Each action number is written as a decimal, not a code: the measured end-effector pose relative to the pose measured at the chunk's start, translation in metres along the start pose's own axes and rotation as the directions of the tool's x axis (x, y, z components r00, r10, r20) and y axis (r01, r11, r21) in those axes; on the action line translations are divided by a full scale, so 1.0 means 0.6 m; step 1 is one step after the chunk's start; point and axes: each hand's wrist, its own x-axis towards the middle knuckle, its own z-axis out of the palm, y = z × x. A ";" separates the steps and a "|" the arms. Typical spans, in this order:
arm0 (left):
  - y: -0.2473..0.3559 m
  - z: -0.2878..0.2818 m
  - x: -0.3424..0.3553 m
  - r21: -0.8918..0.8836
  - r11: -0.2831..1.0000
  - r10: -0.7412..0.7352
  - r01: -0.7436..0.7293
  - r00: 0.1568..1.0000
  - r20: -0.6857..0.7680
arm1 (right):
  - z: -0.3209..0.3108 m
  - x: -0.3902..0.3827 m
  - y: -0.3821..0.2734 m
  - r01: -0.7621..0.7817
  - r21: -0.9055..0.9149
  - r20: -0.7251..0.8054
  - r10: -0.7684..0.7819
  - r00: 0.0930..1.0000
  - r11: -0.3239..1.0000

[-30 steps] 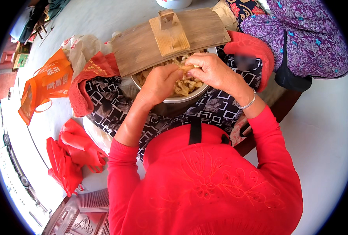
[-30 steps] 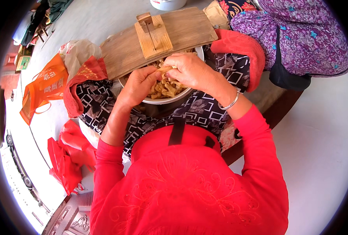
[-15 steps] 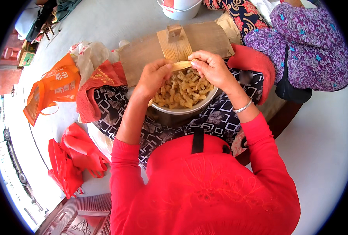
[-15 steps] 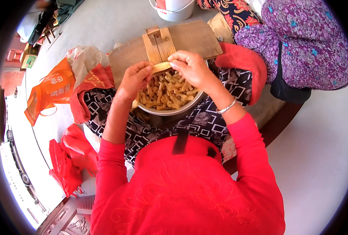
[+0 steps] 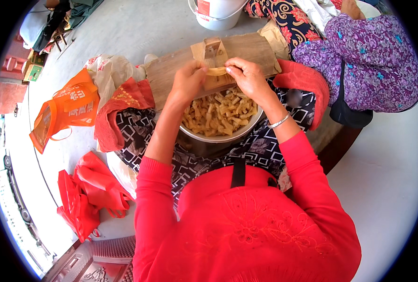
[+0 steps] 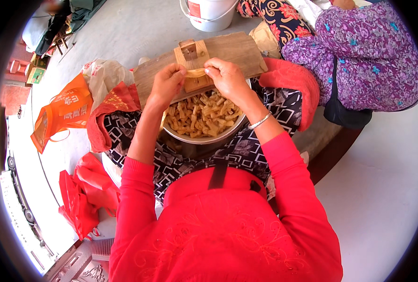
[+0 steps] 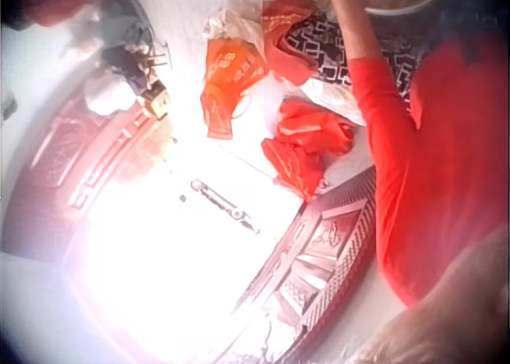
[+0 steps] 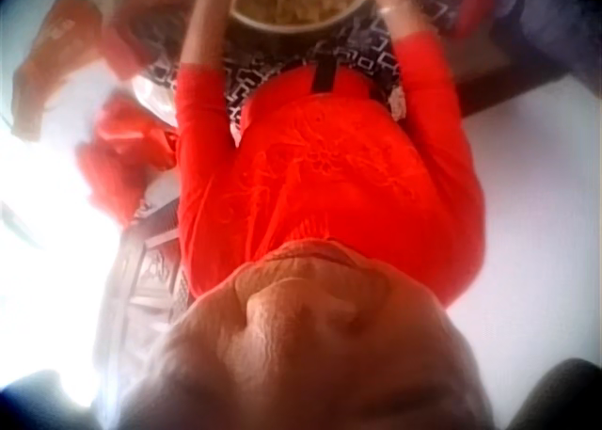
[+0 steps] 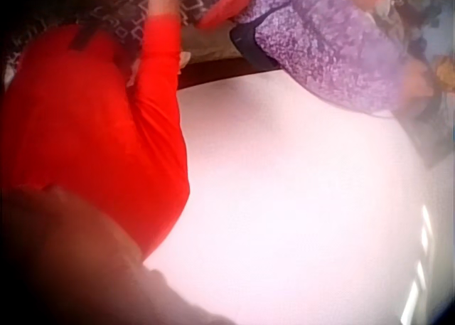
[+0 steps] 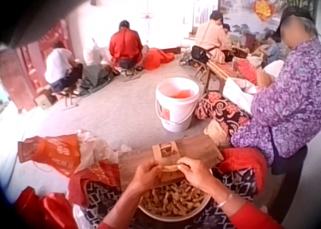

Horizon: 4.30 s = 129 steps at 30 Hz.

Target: The person sits and uses their hands to peel or break apart yellow food pieces, placing them into a metal bowl while occasionally moving a wooden lid.

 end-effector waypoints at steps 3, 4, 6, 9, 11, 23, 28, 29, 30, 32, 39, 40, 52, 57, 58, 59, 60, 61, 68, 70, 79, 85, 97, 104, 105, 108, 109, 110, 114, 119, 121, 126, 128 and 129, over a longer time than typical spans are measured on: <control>-0.015 0.012 0.008 0.324 0.931 0.193 -0.165 0.980 -0.055 | 0.007 0.003 0.014 0.066 -0.090 -0.009 -0.068 0.998 0.994; -0.019 0.014 0.009 0.458 0.862 0.275 -0.218 0.960 -0.059 | 0.009 0.004 0.019 0.142 -0.163 -0.027 -0.149 0.989 0.976; -0.027 0.007 0.011 0.680 0.712 0.336 -0.174 0.935 -0.113 | 0.005 -0.004 0.022 0.183 -0.208 -0.053 -0.197 0.979 0.961; -0.033 -0.005 -0.010 0.478 0.866 0.280 -0.146 0.934 -0.222 | -0.014 -0.027 0.030 -0.030 0.081 -0.057 0.034 0.998 0.996; -0.012 -0.007 -0.050 0.149 0.983 0.143 -0.108 0.960 -0.242 | -0.025 -0.045 0.033 -0.312 0.499 0.090 0.310 0.947 0.808; 0.235 0.002 -0.165 -0.604 0.735 0.377 -0.308 0.926 -0.013 | -0.033 -0.113 -0.007 -0.451 0.762 0.440 0.140 0.887 0.464; 0.230 0.031 -0.181 -0.115 0.934 0.324 -0.337 0.939 -0.117 | -0.032 -0.162 -0.053 -0.040 0.333 -0.071 0.067 0.995 0.942; 0.203 0.044 -0.186 -0.065 0.962 0.260 -0.267 0.961 -0.089 | -0.047 -0.168 -0.082 0.023 0.342 -0.131 0.023 0.991 0.939; 0.169 0.063 -0.189 -0.017 0.981 0.193 -0.195 0.979 -0.056 | -0.058 -0.168 -0.101 0.206 0.092 -0.217 -0.182 0.959 0.974; 0.108 0.103 -0.200 -0.113 0.994 0.001 0.003 1.000 0.031 | -0.054 -0.169 -0.108 0.382 -0.124 -0.208 -0.401 0.892 0.916; 0.007 0.152 -0.209 -0.338 0.853 -0.344 0.398 0.915 0.211 | -0.006 -0.183 -0.056 0.175 -0.347 -0.082 -0.215 0.973 0.922; 0.009 0.148 -0.211 -0.324 0.848 -0.365 0.419 0.906 0.216 | -0.007 -0.185 -0.046 0.150 -0.352 -0.072 -0.187 0.980 0.924; 0.014 0.093 -0.196 -0.020 0.997 -0.071 0.074 0.991 0.111 | -0.017 -0.231 -0.121 -0.440 0.688 0.495 0.071 0.866 0.578; 0.026 0.140 -0.230 -0.335 0.931 -0.096 0.144 0.983 0.157 | 0.015 -0.189 -0.057 -0.084 0.346 0.006 0.087 0.996 0.934; 0.021 0.137 -0.226 -0.347 0.924 -0.106 0.160 0.980 0.171 | 0.019 -0.187 -0.050 -0.046 0.238 -0.025 0.053 0.998 0.970; 0.019 0.135 -0.221 -0.361 0.916 -0.115 0.176 0.976 0.183 | 0.019 -0.185 -0.046 -0.011 0.123 -0.048 0.017 0.999 0.992; 0.016 0.133 -0.216 -0.375 0.907 -0.124 0.192 0.973 0.196 | 0.018 -0.181 -0.045 0.023 0.005 -0.068 -0.023 0.997 1.000; 0.008 0.130 -0.213 -0.409 0.881 -0.161 0.237 0.964 0.213 | 0.015 -0.177 -0.047 0.021 -0.085 -0.072 -0.027 0.997 0.996; -0.021 0.102 -0.220 -0.243 0.905 -0.269 0.348 0.913 0.307 | 0.009 -0.189 -0.053 0.101 -0.276 -0.086 -0.130 0.988 0.956; -0.038 0.094 -0.233 0.098 0.989 -0.133 0.114 0.964 0.229 | 0.010 -0.206 -0.036 0.123 -0.342 -0.046 -0.147 0.988 0.932; -0.021 0.106 -0.239 0.565 0.590 0.596 -0.577 0.783 0.177 | 0.041 -0.264 -0.005 -0.557 0.754 0.432 0.376 0.820 0.348; 0.030 0.114 -0.236 0.202 0.915 0.332 -0.350 0.936 0.119 | 0.032 -0.226 -0.035 -0.530 0.820 0.433 0.372 0.821 0.216; -0.026 0.081 -0.210 -0.414 0.800 -0.358 0.435 0.899 0.252 | 0.018 -0.180 -0.030 0.198 0.287 -0.343 -0.093 0.935 0.937; -0.003 0.046 -0.222 0.555 0.786 0.306 -0.272 0.951 0.032 | -0.017 -0.170 -0.017 -0.135 0.617 -0.090 0.239 0.967 0.776; 0.005 0.048 -0.217 0.588 0.743 0.351 -0.320 0.934 0.064 | -0.029 -0.160 -0.020 -0.176 0.552 0.004 0.209 0.978 0.815; 0.022 0.059 -0.202 0.610 0.685 0.405 -0.400 0.904 0.138 | -0.042 -0.133 -0.046 -0.265 0.519 0.291 0.124 0.949 0.813; 0.027 0.064 -0.198 0.577 0.722 0.374 -0.382 0.917 0.140 | -0.043 -0.123 -0.044 -0.259 0.485 0.354 0.084 0.931 0.835; 0.031 0.068 -0.194 0.545 0.758 0.339 -0.359 0.930 0.141 | -0.042 -0.117 -0.047 -0.365 0.503 0.427 0.142 0.893 0.783; 0.022 0.069 -0.169 0.140 0.981 0.117 -0.137 0.983 0.139 | -0.051 -0.094 -0.023 -0.593 0.571 0.584 0.226 0.779 0.568; 0.036 0.042 -0.143 0.041 0.999 -0.039 0.032 0.983 0.180 | -0.064 -0.068 -0.022 -0.502 0.564 0.533 0.176 0.828 0.655; 0.035 0.031 -0.123 0.024 0.999 -0.032 0.029 0.985 0.169 | -0.057 -0.057 -0.030 -0.438 0.554 0.455 0.183 0.871 0.708; 0.040 -0.006 -0.073 0.035 0.999 -0.041 0.037 0.993 0.115 | -0.053 -0.024 -0.026 -0.223 0.362 0.265 0.129 0.955 0.905; 0.037 -0.014 -0.055 0.042 0.999 0.005 -0.010 0.994 0.110 | -0.046 -0.014 -0.024 -0.168 0.301 0.214 0.105 0.971 0.939; 0.039 -0.015 -0.047 0.046 0.999 -0.002 -0.003 0.995 0.099 | -0.043 -0.009 -0.025 -0.156 0.282 0.191 0.104 0.976 0.947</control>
